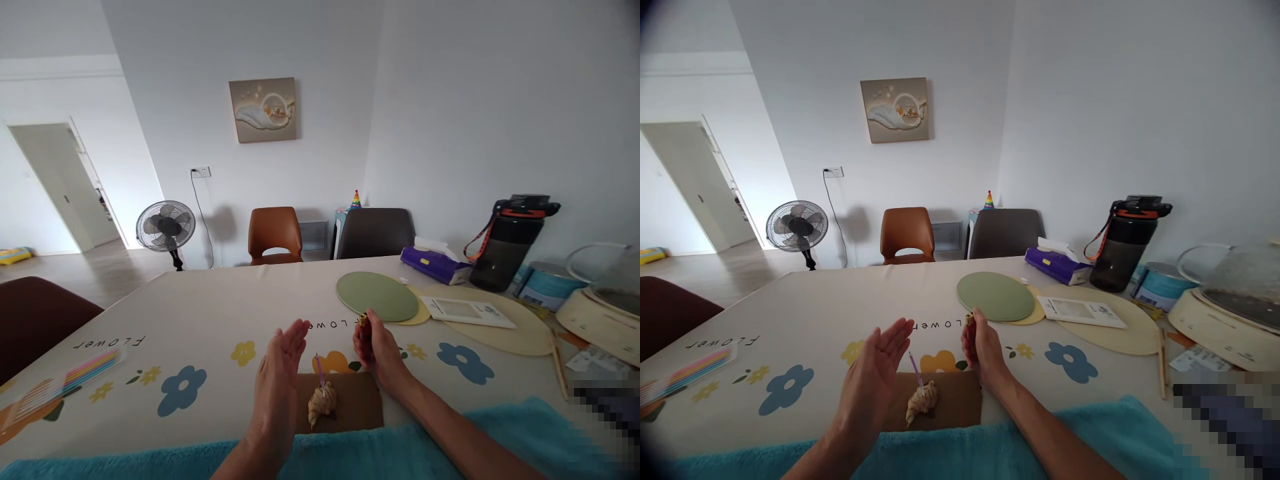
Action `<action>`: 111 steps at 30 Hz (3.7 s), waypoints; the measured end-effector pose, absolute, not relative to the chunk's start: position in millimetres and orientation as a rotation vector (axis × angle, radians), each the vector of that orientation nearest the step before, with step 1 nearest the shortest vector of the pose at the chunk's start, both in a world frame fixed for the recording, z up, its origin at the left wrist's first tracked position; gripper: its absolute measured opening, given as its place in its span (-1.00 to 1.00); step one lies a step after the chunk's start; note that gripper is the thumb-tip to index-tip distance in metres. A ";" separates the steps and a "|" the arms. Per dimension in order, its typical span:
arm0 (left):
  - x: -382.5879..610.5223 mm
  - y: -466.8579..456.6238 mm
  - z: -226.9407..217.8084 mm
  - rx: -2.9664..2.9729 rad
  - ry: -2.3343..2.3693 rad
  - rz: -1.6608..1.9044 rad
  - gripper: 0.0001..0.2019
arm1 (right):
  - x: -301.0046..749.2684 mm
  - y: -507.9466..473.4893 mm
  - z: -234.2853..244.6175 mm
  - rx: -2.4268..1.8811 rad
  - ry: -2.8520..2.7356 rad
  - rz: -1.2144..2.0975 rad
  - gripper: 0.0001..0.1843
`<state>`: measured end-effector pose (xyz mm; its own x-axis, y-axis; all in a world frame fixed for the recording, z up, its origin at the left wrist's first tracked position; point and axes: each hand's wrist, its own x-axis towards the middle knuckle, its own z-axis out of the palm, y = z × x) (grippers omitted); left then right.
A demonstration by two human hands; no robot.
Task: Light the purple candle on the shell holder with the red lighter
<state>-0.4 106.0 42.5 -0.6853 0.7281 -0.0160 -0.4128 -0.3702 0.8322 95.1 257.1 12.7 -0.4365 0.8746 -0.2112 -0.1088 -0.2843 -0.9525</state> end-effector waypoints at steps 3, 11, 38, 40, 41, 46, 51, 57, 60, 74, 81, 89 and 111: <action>0.0 105.1 43.5 0.467 1.131 2.082 -0.58 | 95.7 257.2 15.7 -1.022 -1.260 1.782 -0.48; 0.2 104.3 47.6 0.455 1.141 2.058 -0.59 | 95.0 231.0 47.0 -0.959 -1.643 1.603 -0.40; 8.6 101.1 51.3 0.394 1.139 2.022 -0.62 | 95.3 192.2 66.2 -0.844 -2.245 0.971 -0.55; 8.7 101.9 50.6 0.389 1.133 2.024 -0.62 | 95.3 191.5 66.3 -0.843 -2.255 0.954 -0.55; 8.9 102.1 50.5 0.388 1.131 2.025 -0.62 | 95.4 191.3 66.2 -0.843 -2.262 0.948 -0.56; 10.0 100.5 50.9 0.412 1.138 2.023 -0.62 | 96.0 191.3 65.3 -0.850 -2.287 0.917 -0.55; 9.0 100.5 51.2 0.423 1.136 2.038 -0.62 | 96.9 191.3 65.2 -0.853 -2.300 0.878 -0.54; 7.6 101.4 52.3 0.416 1.132 2.046 -0.62 | 97.3 192.6 65.3 -0.851 -2.309 0.856 -0.57; 7.9 100.9 53.3 0.410 1.127 2.041 -0.62 | 97.3 193.1 65.4 -0.843 -2.311 0.851 -0.58; 8.3 100.4 56.0 0.407 1.130 2.053 -0.62 | 97.4 196.0 62.7 -0.872 -2.341 0.850 -0.55; 9.4 98.0 60.3 0.385 1.116 2.031 -0.61 | 97.8 199.1 62.5 -0.864 -2.330 0.878 -0.56; 10.1 94.7 60.3 0.380 1.129 2.004 -0.61 | 98.9 209.6 59.7 -0.845 -2.207 1.048 -0.54; 10.4 97.5 53.9 0.385 1.145 1.992 -0.60 | 97.1 253.9 22.5 -1.082 -1.311 1.817 -0.52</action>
